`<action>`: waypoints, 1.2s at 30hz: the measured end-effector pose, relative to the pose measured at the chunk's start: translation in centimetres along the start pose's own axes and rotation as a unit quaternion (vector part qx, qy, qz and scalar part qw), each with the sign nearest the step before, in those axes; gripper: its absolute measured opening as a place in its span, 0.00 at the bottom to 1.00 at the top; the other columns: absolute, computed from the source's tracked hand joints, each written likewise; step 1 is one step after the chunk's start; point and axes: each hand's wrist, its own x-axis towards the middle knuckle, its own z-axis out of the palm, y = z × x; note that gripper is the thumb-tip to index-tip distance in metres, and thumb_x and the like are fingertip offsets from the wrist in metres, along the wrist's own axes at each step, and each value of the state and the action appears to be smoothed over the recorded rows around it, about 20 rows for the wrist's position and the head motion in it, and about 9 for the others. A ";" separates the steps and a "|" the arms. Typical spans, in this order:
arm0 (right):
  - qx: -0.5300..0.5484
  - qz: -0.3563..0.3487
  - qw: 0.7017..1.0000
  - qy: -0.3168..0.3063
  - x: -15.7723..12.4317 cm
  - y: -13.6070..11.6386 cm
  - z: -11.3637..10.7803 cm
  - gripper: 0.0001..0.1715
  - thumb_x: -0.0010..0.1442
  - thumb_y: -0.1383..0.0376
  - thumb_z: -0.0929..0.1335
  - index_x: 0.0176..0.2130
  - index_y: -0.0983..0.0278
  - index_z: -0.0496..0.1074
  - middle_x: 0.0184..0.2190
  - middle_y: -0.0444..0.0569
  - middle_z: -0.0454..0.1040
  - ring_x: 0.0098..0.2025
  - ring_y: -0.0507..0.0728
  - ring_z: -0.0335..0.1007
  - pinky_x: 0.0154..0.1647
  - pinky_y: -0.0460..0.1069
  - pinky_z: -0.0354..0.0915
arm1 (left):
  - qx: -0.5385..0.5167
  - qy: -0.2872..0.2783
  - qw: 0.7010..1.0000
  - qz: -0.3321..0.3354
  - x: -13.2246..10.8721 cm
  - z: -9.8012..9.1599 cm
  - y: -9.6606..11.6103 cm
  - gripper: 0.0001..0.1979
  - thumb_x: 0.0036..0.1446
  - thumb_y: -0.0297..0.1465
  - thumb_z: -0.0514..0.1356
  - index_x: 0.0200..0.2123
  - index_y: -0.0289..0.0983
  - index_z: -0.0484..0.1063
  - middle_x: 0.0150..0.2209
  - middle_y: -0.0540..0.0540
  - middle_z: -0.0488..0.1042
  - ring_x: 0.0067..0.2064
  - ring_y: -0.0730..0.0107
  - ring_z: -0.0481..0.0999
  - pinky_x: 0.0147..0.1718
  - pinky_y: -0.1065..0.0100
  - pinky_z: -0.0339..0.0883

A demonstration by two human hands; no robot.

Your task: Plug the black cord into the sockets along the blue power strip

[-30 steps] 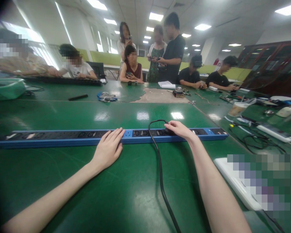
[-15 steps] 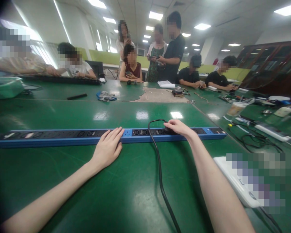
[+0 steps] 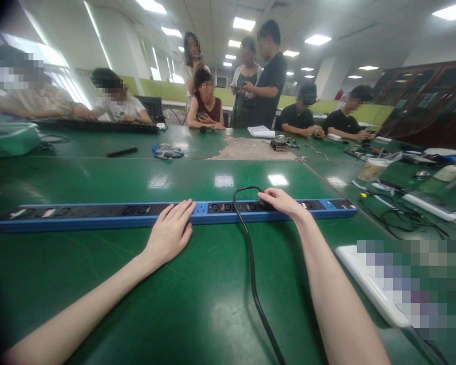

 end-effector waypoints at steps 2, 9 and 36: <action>-0.001 0.005 1.000 -0.002 -0.1 -0.2 0.0 0.36 0.60 0.33 0.66 0.35 0.64 0.72 0.31 0.44 0.70 0.34 0.52 0.60 0.35 0.48 0.54 | 0.000 -0.003 1.000 0.000 0.0 -0.1 0.0 0.37 0.67 0.28 0.53 0.77 0.42 0.49 0.74 0.42 0.59 0.72 0.54 0.62 0.72 0.46 0.51; -0.067 0.013 0.998 0.009 0.5 -0.1 -0.4 0.33 0.58 0.36 0.69 0.33 0.63 0.70 0.26 0.43 0.68 0.30 0.52 0.58 0.31 0.48 0.51 | 0.000 -0.007 1.000 -0.002 0.3 0.2 0.1 0.35 0.67 0.29 0.52 0.76 0.42 0.50 0.74 0.42 0.58 0.73 0.54 0.61 0.72 0.46 0.51; -0.290 0.044 0.938 0.184 -1.3 1.9 -7.5 0.28 0.63 0.42 0.66 0.41 0.59 0.82 0.33 0.52 0.80 0.33 0.58 0.70 0.33 0.51 0.56 | 0.003 -0.009 1.000 -0.001 0.2 0.5 0.0 0.35 0.67 0.29 0.53 0.76 0.41 0.52 0.74 0.43 0.57 0.73 0.55 0.60 0.73 0.47 0.49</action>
